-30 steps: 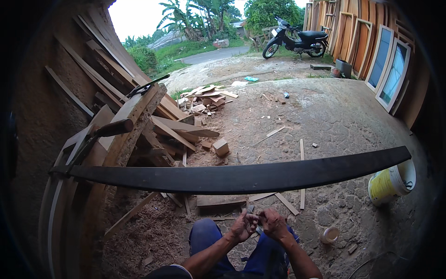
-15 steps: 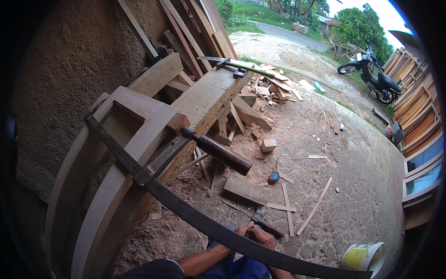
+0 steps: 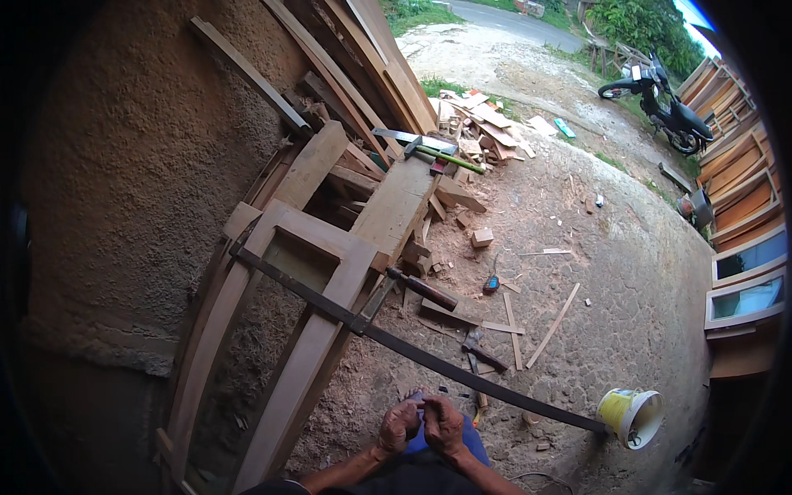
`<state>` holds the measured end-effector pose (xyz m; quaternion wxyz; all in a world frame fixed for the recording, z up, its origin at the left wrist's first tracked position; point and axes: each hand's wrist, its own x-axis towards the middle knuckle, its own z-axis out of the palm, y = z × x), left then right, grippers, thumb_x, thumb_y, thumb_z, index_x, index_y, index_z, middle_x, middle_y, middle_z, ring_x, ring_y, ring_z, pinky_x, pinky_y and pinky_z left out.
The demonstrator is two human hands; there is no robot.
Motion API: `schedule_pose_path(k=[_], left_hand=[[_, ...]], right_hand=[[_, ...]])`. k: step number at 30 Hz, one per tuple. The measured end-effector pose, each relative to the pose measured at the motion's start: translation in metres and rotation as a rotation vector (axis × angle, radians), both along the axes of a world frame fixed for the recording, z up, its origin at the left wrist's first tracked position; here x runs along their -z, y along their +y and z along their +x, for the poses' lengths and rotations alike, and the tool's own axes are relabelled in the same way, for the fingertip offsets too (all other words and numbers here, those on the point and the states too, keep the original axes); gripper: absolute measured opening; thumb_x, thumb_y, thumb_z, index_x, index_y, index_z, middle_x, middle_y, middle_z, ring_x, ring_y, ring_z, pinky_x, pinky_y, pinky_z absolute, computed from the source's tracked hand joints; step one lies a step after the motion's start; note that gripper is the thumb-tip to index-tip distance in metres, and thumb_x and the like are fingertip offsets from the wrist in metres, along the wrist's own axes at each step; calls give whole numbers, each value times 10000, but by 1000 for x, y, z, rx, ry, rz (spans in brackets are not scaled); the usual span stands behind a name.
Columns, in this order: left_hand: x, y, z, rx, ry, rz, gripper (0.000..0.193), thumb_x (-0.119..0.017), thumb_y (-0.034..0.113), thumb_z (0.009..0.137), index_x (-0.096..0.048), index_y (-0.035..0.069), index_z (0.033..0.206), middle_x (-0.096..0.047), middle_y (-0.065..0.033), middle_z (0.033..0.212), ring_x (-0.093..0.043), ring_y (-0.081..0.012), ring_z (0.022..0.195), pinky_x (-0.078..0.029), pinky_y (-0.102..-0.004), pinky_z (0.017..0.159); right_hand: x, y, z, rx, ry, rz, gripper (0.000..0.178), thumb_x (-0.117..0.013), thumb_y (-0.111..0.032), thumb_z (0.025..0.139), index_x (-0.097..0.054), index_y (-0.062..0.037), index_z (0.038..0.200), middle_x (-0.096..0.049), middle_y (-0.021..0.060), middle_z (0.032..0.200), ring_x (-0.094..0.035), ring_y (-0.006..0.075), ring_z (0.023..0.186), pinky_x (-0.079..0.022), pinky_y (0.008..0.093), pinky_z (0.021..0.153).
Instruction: The person assembles a wooden frame by positioning planks, securing them with clamps, and hammering nails into the joints. The person repeatedly adjusts the clamps and hammers nails to join the pieces.
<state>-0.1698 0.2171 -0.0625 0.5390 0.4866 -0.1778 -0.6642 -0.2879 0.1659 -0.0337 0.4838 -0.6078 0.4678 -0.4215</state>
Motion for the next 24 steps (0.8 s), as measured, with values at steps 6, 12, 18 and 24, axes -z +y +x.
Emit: schedule_pose_path(k=[6, 12, 18, 24], left_hand=[[-113, -37, 16, -224, -260, -263, 170, -622, 78, 994, -700, -23, 1106, -721, -48, 944, -637, -89, 836, -527, -245, 781], [-119, -99, 49, -401, -241, -279, 159, -647, 89, 985, -693, -23, 1088, -714, -43, 929, -631, -77, 828, -526, -236, 763], [-107, -180, 112, -408, -301, -306, 140, -655, 78, 977, -692, -18, 1072, -697, -15, 902, -618, -59, 790, -512, -218, 706], [-101, -233, 174, -489, -226, -261, 99, -642, 101, 974, -673, 16, 933, -647, 26, 784, -525, -20, 628, -415, -175, 557]], right_hand=[[-87, -49, 32, -56, -331, 249, 93, -546, -97, 1033, -591, -51, 1101, -562, -12, 773, -512, 44, 594, -424, 218, 494], [-99, -120, 87, -73, -296, 82, 121, -552, -75, 1023, -601, -41, 1129, -561, -28, 819, -497, 26, 665, -419, 203, 570], [-90, -193, 144, -106, -147, 127, 125, -563, -78, 1011, -612, -32, 1117, -599, -14, 861, -527, 29, 701, -433, 198, 610], [-92, -265, 192, -372, 34, 216, 253, -574, -162, 1008, -601, -61, 1239, -633, 86, 785, -640, 143, 764, -504, 301, 678]])
